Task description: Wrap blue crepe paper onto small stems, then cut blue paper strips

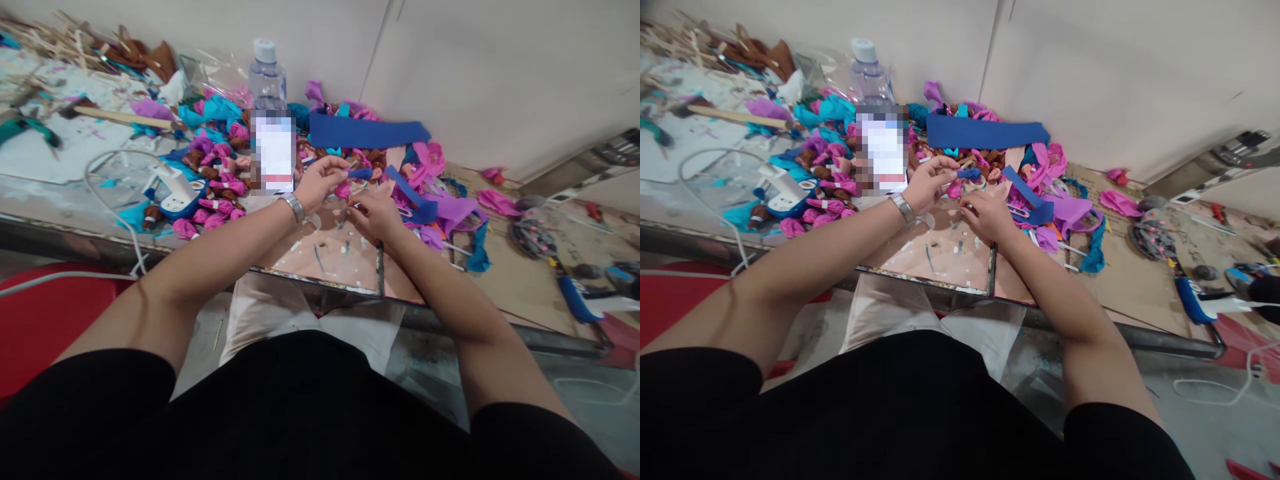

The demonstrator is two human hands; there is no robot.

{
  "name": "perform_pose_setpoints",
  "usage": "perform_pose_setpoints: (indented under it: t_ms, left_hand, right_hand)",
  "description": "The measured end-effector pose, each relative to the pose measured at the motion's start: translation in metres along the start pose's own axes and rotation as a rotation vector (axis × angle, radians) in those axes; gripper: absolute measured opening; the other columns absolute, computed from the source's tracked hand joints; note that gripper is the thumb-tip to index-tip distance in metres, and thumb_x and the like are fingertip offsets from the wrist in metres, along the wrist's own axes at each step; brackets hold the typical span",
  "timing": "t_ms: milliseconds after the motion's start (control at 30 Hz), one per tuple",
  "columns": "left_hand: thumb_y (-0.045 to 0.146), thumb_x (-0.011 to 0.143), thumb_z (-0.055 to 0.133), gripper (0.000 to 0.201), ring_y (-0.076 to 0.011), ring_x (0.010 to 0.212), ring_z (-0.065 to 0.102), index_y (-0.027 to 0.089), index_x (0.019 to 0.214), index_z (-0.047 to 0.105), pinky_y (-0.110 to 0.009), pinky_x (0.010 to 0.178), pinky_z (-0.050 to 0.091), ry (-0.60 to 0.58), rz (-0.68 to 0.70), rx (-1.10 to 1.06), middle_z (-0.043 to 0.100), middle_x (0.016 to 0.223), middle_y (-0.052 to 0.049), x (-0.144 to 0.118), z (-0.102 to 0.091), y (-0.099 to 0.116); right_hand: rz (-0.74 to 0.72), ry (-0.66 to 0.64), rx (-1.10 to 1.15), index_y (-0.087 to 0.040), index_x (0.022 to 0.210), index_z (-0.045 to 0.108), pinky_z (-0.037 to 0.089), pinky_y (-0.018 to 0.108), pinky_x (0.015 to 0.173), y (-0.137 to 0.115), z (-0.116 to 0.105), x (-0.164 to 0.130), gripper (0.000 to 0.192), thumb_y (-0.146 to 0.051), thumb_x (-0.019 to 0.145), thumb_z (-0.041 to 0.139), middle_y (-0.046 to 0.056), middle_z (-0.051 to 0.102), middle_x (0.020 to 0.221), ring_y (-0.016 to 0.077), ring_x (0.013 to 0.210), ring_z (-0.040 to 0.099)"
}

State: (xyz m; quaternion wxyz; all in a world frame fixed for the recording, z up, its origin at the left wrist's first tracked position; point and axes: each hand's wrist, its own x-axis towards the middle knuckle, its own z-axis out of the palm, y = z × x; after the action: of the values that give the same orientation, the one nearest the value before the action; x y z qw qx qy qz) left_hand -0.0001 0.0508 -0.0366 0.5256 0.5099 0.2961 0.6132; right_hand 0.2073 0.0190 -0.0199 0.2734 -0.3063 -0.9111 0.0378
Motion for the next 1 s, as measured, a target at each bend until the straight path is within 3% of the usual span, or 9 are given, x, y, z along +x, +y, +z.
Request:
perform_pose_setpoints:
  t_ms: [167,400,633,1000]
  left_hand:
    - [0.025,0.084,0.083,0.021,-0.0146,0.070,0.065,0.020,0.100,0.070,-0.027,0.067,0.051,-0.017,0.041,0.042,0.061,0.073,0.001,0.0030,-0.0033,-0.0068]
    - [0.024,0.084,0.082,0.019,-0.0153,0.072,0.068,0.021,0.098,0.070,-0.027,0.066,0.054,0.004,0.043,0.059,0.064,0.074,0.000,0.0033,-0.0045,-0.0061]
    - [0.025,0.085,0.080,0.019,-0.0145,0.072,0.068,0.021,0.101,0.070,-0.025,0.064,0.055,0.008,0.017,0.041,0.064,0.074,0.001,0.0013,-0.0027,-0.0030]
    - [0.022,0.086,0.077,0.017,-0.0169,0.084,0.071,0.021,0.101,0.069,-0.028,0.070,0.058,0.026,-0.013,0.023,0.067,0.081,-0.001,0.0004,-0.0008,0.0013]
  right_hand:
    - [-0.026,0.048,-0.001,-0.021,0.098,0.072,0.055,0.038,0.085,0.0030,0.0051,-0.0002,0.012,-0.025,0.096,0.062,0.010,0.077,0.099,0.0260,0.093,0.070]
    - [-0.028,-0.034,-0.012,-0.021,0.098,0.074,0.054,0.039,0.085,0.0019,0.0079,-0.0022,0.014,-0.028,0.097,0.062,0.011,0.078,0.102,0.0267,0.095,0.071]
    - [0.142,0.100,0.029,-0.020,0.098,0.072,0.052,0.031,0.073,-0.0014,0.0056,-0.0044,0.017,-0.036,0.093,0.068,0.006,0.078,0.090,0.0191,0.071,0.068]
    - [0.197,0.186,0.034,-0.021,0.105,0.072,0.055,0.032,0.068,0.0010,0.0065,-0.0046,0.034,-0.053,0.095,0.065,0.006,0.080,0.089,0.0191,0.066,0.071]
